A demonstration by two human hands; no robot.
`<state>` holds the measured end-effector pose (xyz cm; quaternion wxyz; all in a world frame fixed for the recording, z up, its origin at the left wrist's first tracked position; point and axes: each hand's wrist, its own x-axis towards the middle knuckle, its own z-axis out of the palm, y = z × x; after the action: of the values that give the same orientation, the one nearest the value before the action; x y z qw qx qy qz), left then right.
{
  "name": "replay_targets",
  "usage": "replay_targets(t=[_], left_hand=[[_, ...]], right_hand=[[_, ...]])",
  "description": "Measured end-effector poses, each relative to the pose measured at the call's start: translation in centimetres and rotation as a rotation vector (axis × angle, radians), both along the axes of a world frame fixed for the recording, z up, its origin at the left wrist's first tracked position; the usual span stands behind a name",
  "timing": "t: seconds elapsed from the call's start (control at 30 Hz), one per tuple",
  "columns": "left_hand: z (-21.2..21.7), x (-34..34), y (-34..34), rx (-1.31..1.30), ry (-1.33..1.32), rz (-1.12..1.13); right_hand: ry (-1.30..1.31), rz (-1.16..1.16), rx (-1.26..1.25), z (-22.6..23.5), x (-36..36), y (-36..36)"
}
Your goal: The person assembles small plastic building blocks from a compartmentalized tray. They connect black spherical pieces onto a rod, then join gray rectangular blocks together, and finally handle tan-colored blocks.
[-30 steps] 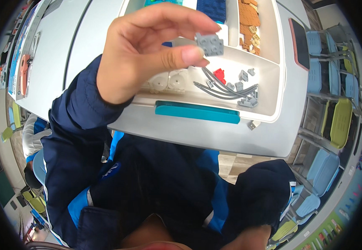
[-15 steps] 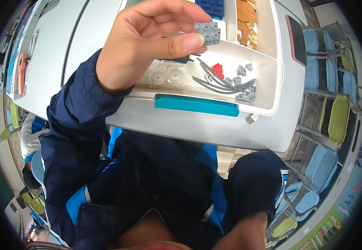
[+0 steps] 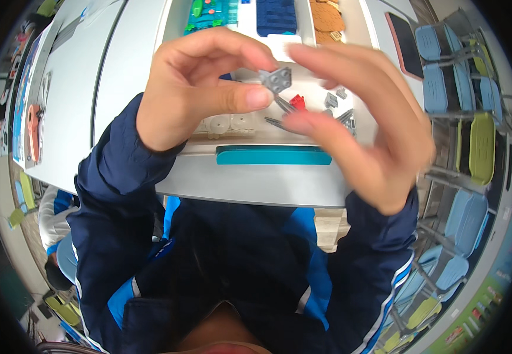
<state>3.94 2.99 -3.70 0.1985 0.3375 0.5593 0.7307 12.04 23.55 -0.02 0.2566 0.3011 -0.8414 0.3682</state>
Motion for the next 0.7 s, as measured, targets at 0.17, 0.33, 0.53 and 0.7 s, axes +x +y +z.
replay_targets(t=[0.17,0.33,0.53,0.7], left_hand=[[-0.3,-0.2,0.2,0.033,-0.008,-0.027],[0.1,0.4,0.6,0.006,-0.051,-0.009],[-0.1,0.3,1.3,-0.262,0.373,0.036],[-1.2,0.8,1.6,-0.389,0.716,0.055]], right_hand=[[-0.094,0.118,0.161,0.3,-3.1,0.6],[-0.33,-0.012,0.349,2.0,-2.8,4.2],[-0.651,-0.108,0.619,-1.0,-2.2,6.0],[-0.557,0.023,0.631,-4.3,-4.2,7.0]])
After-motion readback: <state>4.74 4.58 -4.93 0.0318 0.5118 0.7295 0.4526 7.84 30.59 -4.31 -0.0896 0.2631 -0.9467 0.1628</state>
